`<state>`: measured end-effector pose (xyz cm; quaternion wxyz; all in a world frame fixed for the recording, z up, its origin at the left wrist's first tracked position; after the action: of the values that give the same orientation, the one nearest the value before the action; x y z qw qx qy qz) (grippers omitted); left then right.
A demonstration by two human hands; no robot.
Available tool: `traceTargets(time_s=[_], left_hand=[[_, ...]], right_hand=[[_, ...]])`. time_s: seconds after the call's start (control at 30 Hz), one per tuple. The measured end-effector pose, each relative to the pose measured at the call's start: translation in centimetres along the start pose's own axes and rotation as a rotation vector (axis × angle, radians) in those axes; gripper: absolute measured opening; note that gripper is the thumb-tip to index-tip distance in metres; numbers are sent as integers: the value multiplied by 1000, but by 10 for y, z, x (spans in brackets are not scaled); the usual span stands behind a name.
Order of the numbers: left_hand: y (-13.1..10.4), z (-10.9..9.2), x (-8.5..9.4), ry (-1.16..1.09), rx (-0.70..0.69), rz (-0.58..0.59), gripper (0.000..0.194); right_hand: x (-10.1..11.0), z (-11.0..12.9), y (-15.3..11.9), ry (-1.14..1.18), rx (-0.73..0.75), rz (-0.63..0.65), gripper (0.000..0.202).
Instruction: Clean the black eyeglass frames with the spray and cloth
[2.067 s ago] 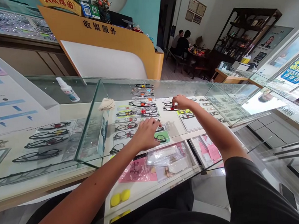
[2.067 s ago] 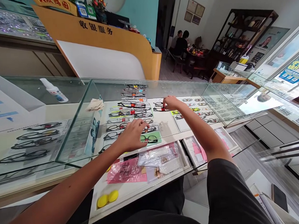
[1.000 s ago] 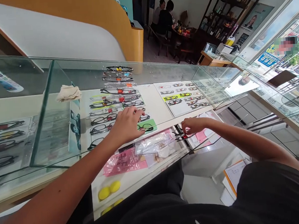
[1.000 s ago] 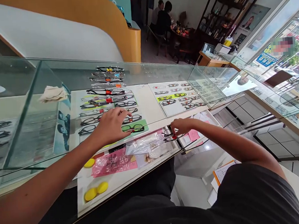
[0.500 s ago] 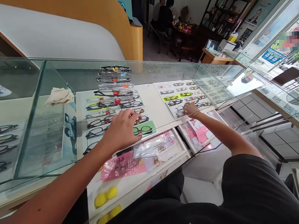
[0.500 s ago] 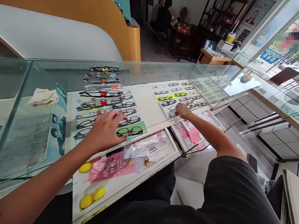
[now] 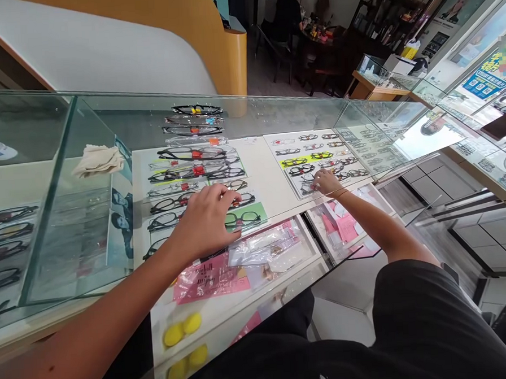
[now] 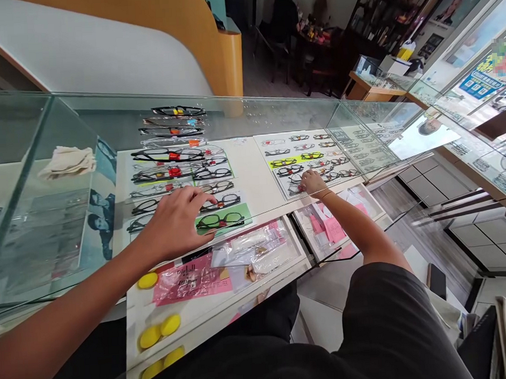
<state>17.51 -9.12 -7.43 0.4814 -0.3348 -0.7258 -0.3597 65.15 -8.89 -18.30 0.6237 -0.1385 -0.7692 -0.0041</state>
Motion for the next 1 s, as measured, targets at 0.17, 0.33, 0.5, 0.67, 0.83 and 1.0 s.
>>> traceTargets(time_s=[0.17, 0.33, 0.5, 0.67, 0.83, 1.0], left_hand=[[0, 1, -1, 9, 6, 16, 60], [0, 0, 0, 0, 5, 10, 57], [0, -1, 1, -12, 3, 36, 58], [0, -1, 1, -13, 4, 36, 59], [0, 0, 0, -11, -3, 20, 59], [-1, 0, 0, -14, -4, 21, 59]], right_hand=[[-3, -4, 1, 3, 2, -8, 34], [-4, -3, 3, -8, -5, -19, 36], [-7, -2, 6, -28, -21, -25, 35], [-8, -3, 7, -39, -31, -28, 34], [-7, -2, 5, -27, -25, -42, 31], [4, -3, 3, -11, -37, -71, 34]])
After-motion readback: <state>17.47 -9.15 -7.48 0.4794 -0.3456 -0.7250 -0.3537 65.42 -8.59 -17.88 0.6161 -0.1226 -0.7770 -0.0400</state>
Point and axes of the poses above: each hand's wrist, its own y-axis towards the middle knuckle, its own x-axis out of the back of the hand, z = x × y, the point moved 4 cm from there along y, towards the middle knuckle, and after that the axes turned 15 degrees about -x, right-handed, at the moved point
